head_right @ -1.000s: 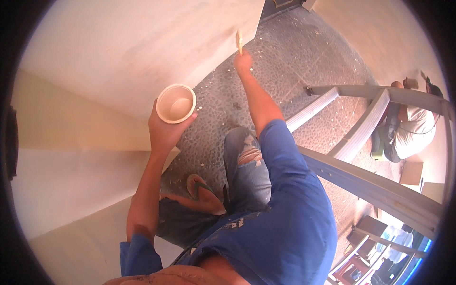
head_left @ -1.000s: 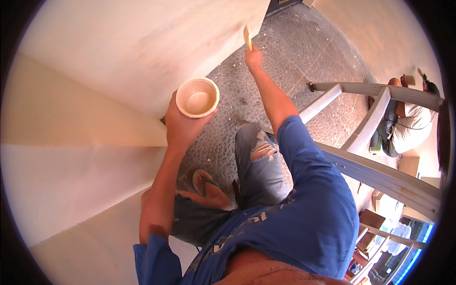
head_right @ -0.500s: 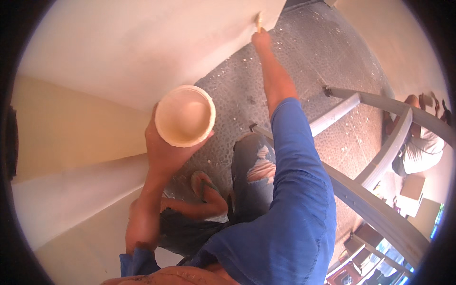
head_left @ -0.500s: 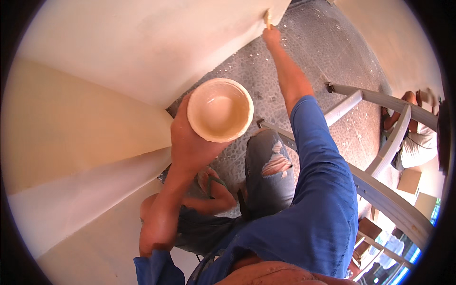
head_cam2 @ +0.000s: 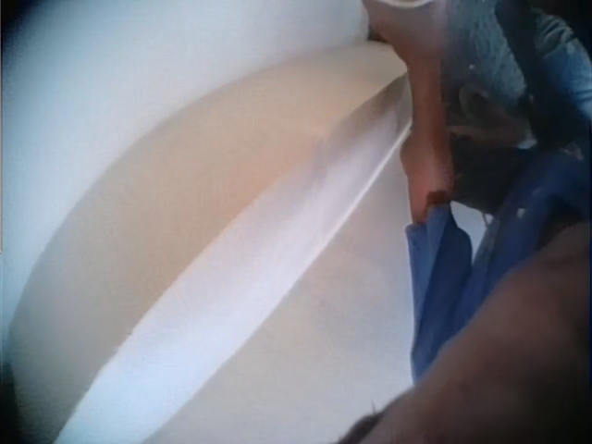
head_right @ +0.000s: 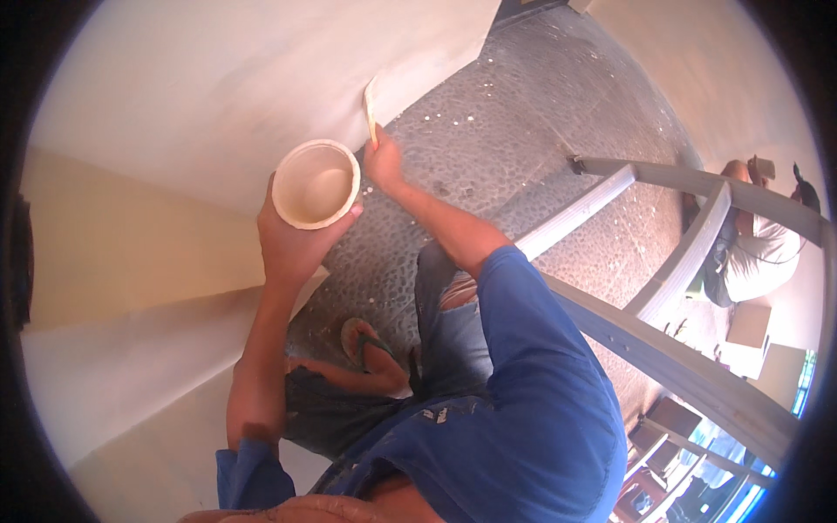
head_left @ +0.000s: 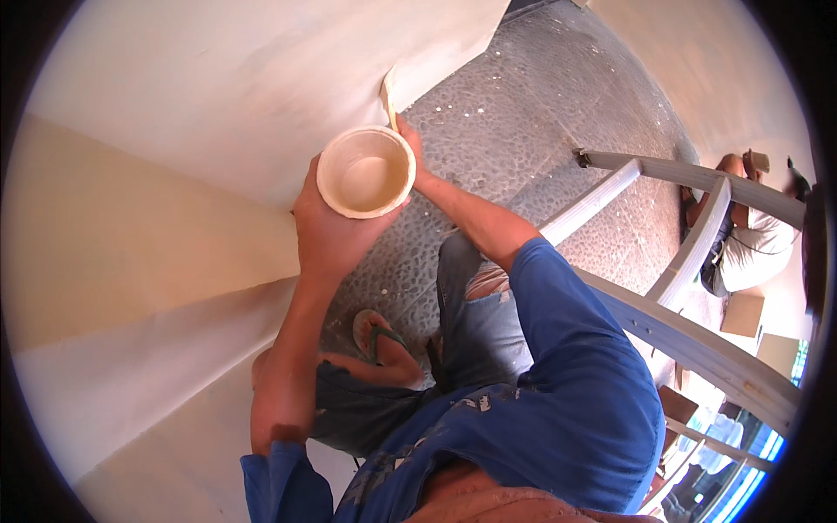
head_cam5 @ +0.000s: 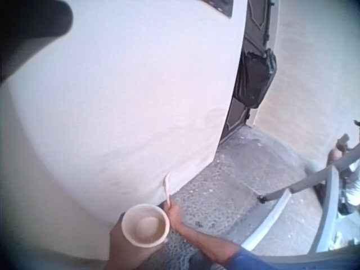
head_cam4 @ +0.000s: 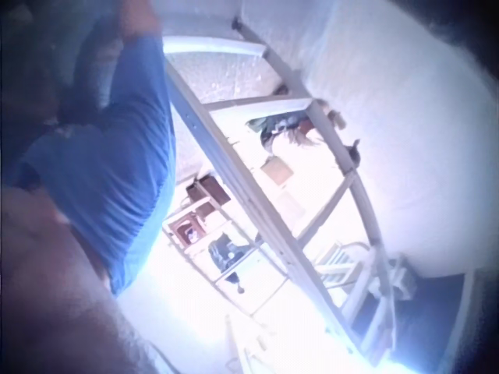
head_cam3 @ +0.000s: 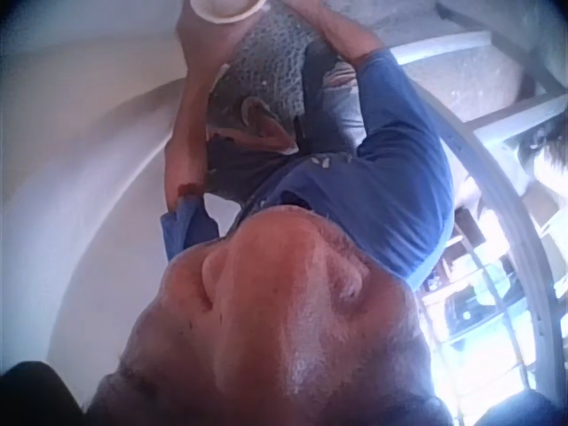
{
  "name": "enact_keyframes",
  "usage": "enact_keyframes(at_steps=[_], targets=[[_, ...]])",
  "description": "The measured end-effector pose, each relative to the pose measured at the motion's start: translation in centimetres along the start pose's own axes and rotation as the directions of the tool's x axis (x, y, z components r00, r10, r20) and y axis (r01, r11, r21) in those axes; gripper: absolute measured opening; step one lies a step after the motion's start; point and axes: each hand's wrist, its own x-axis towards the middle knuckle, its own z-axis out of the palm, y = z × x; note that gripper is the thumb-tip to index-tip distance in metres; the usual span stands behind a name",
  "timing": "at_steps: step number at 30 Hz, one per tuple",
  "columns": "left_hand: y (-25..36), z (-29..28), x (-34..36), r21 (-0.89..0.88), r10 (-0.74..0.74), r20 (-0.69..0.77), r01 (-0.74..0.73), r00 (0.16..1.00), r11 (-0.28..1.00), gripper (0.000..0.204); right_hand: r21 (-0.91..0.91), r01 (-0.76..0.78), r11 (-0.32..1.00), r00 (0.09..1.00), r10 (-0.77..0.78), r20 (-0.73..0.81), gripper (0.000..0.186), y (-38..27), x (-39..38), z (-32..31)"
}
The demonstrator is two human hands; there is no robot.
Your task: The person paints the wall of a spiral staircase using a paintbrush and a small container of paint. They repeatedly dip the brush into the container and apply paint to the wall surface while moving along the stairs.
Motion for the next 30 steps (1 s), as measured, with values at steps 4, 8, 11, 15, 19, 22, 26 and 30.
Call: enact_keyframes(at_steps=[4, 8, 11, 15, 19, 22, 26, 30], targets=[[-0.6, -0.7, -0.3, 0.004, -0.024, 0.010, 0.024, 1.000, 1.000, 0.072, 0.260, 0.034, 0.965, 0.985, -0.076, 0.154, 0.044, -1.8, -5.1, 2.3], [-0.6, -0.5, -0.1, -0.029, -0.051, 0.007, 0.051, 0.999, 0.998, 0.076, 0.307, -0.034, 0.951, 0.956, -0.059, 0.286, 0.042, -2.9, -9.9, 3.1], [-0.7, -0.7, 0.1, -0.038, -0.024, 0.006, 0.024, 1.000, 0.999, 0.077, 0.282, -0.065, 0.957, 0.935, -0.040, 0.353, 0.040, -3.5, -12.6, 2.7], [-1.4, -0.8, -0.3, -0.020, 0.006, -0.009, -0.007, 1.000, 1.000, 0.075, 0.198, -0.047, 0.979, 0.905, -0.042, 0.423, 0.037, -4.0, -12.5, 1.4], [-1.3, -0.6, -0.3, -0.016, 0.022, 0.009, -0.021, 1.000, 1.000, 0.075, -0.022, 0.060, 0.998, 0.851, -0.039, 0.524, 0.035, -4.9, -7.5, -0.7], [-1.4, -0.5, -0.8, -0.025, 0.054, 0.037, -0.053, 0.998, 0.998, 0.075, -0.193, 0.161, 0.968, 0.804, -0.015, 0.595, 0.034, -6.1, -3.4, -2.1], [-0.6, -0.2, -1.3, -0.037, 0.026, 0.068, -0.024, 0.997, 0.999, 0.077, -0.372, 0.247, 0.895, 0.797, 0.031, 0.603, 0.031, -5.4, 2.8, -4.5], [-0.5, -0.4, -1.3, 0.018, 0.043, 0.103, -0.045, 0.994, 0.999, 0.077, -0.452, 0.283, 0.846, 0.835, 0.015, 0.550, 0.031, -1.7, 9.6, -8.9]])
